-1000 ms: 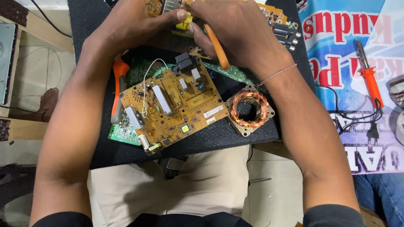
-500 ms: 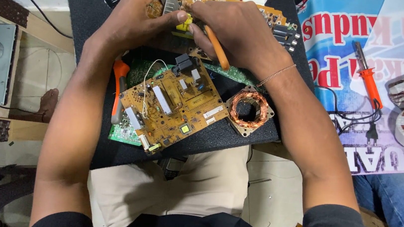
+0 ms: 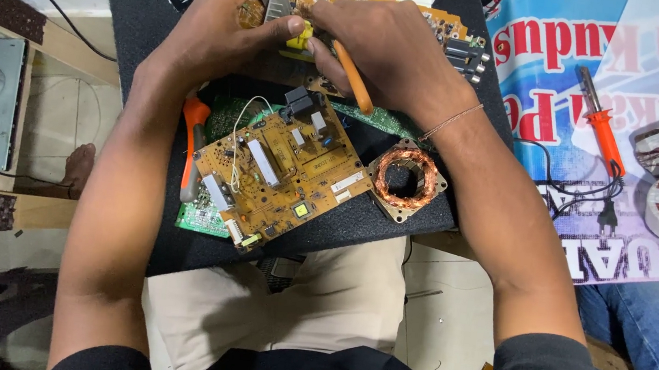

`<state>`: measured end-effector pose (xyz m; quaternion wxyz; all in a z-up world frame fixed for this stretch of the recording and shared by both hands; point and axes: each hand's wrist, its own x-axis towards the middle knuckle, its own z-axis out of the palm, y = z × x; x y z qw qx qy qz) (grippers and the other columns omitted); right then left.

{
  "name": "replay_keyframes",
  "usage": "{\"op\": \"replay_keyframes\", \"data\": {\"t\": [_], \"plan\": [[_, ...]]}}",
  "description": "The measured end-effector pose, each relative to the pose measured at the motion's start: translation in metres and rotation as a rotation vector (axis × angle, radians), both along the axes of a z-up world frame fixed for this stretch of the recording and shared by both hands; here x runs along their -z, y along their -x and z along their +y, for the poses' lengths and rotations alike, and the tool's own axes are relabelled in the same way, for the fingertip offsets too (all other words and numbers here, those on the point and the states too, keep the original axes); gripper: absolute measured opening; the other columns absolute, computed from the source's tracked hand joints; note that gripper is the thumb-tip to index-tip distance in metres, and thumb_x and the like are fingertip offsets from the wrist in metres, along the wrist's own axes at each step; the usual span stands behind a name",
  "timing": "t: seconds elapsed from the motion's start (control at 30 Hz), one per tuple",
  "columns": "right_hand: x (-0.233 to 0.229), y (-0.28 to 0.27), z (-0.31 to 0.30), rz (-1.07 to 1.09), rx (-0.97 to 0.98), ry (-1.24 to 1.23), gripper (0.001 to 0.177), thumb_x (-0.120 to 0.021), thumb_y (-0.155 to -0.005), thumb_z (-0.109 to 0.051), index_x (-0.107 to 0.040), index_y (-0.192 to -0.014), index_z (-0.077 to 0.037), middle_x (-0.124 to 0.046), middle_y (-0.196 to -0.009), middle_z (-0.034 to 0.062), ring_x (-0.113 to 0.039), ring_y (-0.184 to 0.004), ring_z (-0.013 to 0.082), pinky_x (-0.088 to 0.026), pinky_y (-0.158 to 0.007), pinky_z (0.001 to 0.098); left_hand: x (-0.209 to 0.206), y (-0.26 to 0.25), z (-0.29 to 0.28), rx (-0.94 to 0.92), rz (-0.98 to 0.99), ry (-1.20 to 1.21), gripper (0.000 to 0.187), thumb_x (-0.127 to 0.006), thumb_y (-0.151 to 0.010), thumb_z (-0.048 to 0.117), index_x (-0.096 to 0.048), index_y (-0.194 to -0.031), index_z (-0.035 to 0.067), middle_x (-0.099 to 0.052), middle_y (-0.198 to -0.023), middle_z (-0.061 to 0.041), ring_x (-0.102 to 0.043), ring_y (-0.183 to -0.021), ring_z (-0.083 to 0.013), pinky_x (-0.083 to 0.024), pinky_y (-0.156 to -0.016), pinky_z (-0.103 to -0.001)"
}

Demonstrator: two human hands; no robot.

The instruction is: The person uses a brush to clean dust from a metal power supply casing and a circuit board. They hold the components steady with one hand while scrubbing the surfaces with the brush in the other hand.

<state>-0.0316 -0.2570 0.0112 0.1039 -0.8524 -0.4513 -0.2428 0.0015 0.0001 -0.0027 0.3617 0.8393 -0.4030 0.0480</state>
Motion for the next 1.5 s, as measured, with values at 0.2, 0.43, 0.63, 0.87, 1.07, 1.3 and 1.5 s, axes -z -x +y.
{"op": "replay_keyframes", "data": {"t": [0.2,0.43,0.63,0.87,1.07,1.3,1.5], "plan": [[0.001,0.0,0.0,-0.009,-0.016,-0.003,0.01,-0.066,-0.11,-0.016,-0.062,-0.113,-0.008,-0.066,-0.082,0.0074,-0.066,-0.065,0.0295,-0.043,-0.044,0.0404,0.0,0.0,0.0,0.014,0.002,-0.002,0.038,-0.064,-0.115,0.03,-0.061,-0.137,-0.001,-0.052,-0.132,-0.021,-0.053,-0.121,-0.0368,-0.043,-0.097,-0.046],[0.0,0.001,0.0,-0.025,-0.028,-0.029,0.01,-0.067,-0.109,-0.015,-0.062,-0.114,-0.008,-0.067,-0.084,0.0091,-0.065,-0.064,0.0317,-0.041,-0.044,0.0416,0.003,-0.003,0.001,0.022,-0.046,-0.005,0.034,-0.065,-0.116,0.027,-0.062,-0.137,0.0,-0.055,-0.132,-0.021,-0.052,-0.122,-0.0373,-0.042,-0.098,-0.046],[0.002,0.0,-0.002,-0.055,-0.048,-0.022,0.01,-0.067,-0.11,-0.014,-0.061,-0.115,-0.008,-0.066,-0.084,0.0086,-0.066,-0.064,0.0281,-0.042,-0.045,0.0382,0.0,-0.001,0.0,0.013,-0.038,-0.011,0.032,-0.067,-0.115,0.022,-0.062,-0.136,-0.001,-0.057,-0.133,-0.022,-0.052,-0.123,-0.0376,-0.042,-0.098,-0.046],[0.006,-0.002,-0.002,-0.05,-0.05,-0.048,0.015,-0.072,-0.11,-0.016,-0.058,-0.11,-0.009,-0.061,-0.081,0.0083,-0.061,-0.064,0.0288,-0.037,-0.048,0.0398,-0.002,0.002,-0.001,0.004,-0.002,-0.014,0.037,-0.064,-0.115,0.03,-0.062,-0.137,0.0,-0.057,-0.133,-0.024,-0.051,-0.122,-0.0378,-0.04,-0.095,-0.045],[0.005,-0.002,-0.002,-0.063,-0.069,-0.074,0.015,-0.073,-0.109,-0.016,-0.06,-0.112,-0.009,-0.065,-0.084,0.0085,-0.063,-0.064,0.0292,-0.038,-0.048,0.0396,-0.001,0.001,-0.001,0.012,-0.015,-0.01,0.039,-0.064,-0.116,0.031,-0.062,-0.137,-0.001,-0.057,-0.133,-0.023,-0.051,-0.124,-0.0374,-0.039,-0.096,-0.044],[0.005,-0.003,0.001,0.028,-0.04,-0.074,0.02,-0.078,-0.102,-0.015,-0.06,-0.109,-0.009,-0.07,-0.086,0.0096,-0.068,-0.066,0.0299,-0.046,-0.046,0.0424,0.0,0.0,-0.003,0.008,-0.039,-0.01,0.03,-0.069,-0.115,0.018,-0.064,-0.136,-0.003,-0.059,-0.131,-0.022,-0.053,-0.123,-0.0356,-0.042,-0.099,-0.043],[-0.013,-0.007,-0.005,0.415,0.049,-0.173,0.02,-0.052,-0.107,-0.024,-0.065,-0.102,-0.01,-0.067,-0.081,0.0104,-0.061,-0.066,0.0289,-0.041,-0.053,0.0447,-0.001,-0.006,-0.012,0.018,-0.106,0.073,0.017,-0.065,-0.115,0.018,-0.069,-0.114,0.002,-0.068,-0.111,-0.013,-0.056,-0.105,-0.0316,-0.039,-0.092,-0.043]]}}
